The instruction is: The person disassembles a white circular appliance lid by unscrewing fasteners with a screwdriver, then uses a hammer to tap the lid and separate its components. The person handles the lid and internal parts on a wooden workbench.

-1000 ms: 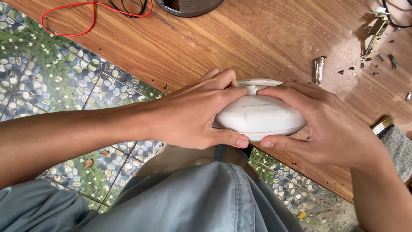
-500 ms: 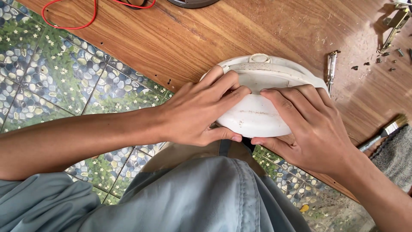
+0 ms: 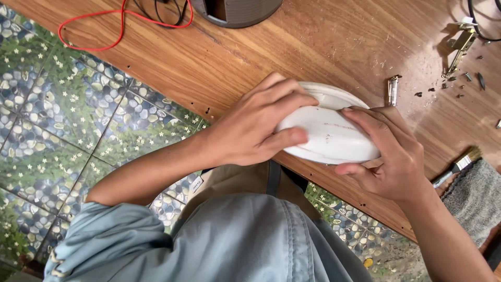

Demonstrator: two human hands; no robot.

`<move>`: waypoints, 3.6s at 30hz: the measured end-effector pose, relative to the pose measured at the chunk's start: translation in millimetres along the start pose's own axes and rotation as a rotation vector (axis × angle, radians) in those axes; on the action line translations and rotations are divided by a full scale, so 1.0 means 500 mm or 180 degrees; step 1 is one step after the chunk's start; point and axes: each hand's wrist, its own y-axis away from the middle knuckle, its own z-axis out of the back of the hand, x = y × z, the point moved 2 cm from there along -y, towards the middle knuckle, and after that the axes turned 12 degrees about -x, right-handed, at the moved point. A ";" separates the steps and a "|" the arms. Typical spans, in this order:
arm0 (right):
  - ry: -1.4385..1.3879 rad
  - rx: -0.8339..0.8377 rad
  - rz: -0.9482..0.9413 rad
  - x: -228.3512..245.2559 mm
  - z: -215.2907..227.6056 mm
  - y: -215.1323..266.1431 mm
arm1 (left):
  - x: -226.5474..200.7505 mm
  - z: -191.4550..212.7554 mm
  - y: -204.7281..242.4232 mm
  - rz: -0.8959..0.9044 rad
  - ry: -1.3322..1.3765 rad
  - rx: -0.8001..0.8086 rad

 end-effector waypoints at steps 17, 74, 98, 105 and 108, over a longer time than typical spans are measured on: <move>0.0226 0.0216 -0.1363 0.066 -0.013 -0.117 | 0.070 -0.051 -0.123 -0.0299 -0.0565 0.0011; 0.0499 -0.0365 -0.0905 -0.007 -0.028 0.002 | -0.015 -0.098 -0.193 0.0542 -0.1270 0.0334; -0.1068 -0.0069 -0.1733 0.011 0.017 0.036 | -0.014 -0.006 -0.115 -0.0778 0.0245 0.0669; -0.1029 -0.0062 -0.1599 0.015 0.021 0.005 | -0.029 -0.005 -0.154 -0.0314 -0.0588 0.1557; -0.1000 -0.0179 -0.1026 -0.024 0.007 0.003 | 0.008 -0.027 -0.177 -0.0135 -0.0805 0.1997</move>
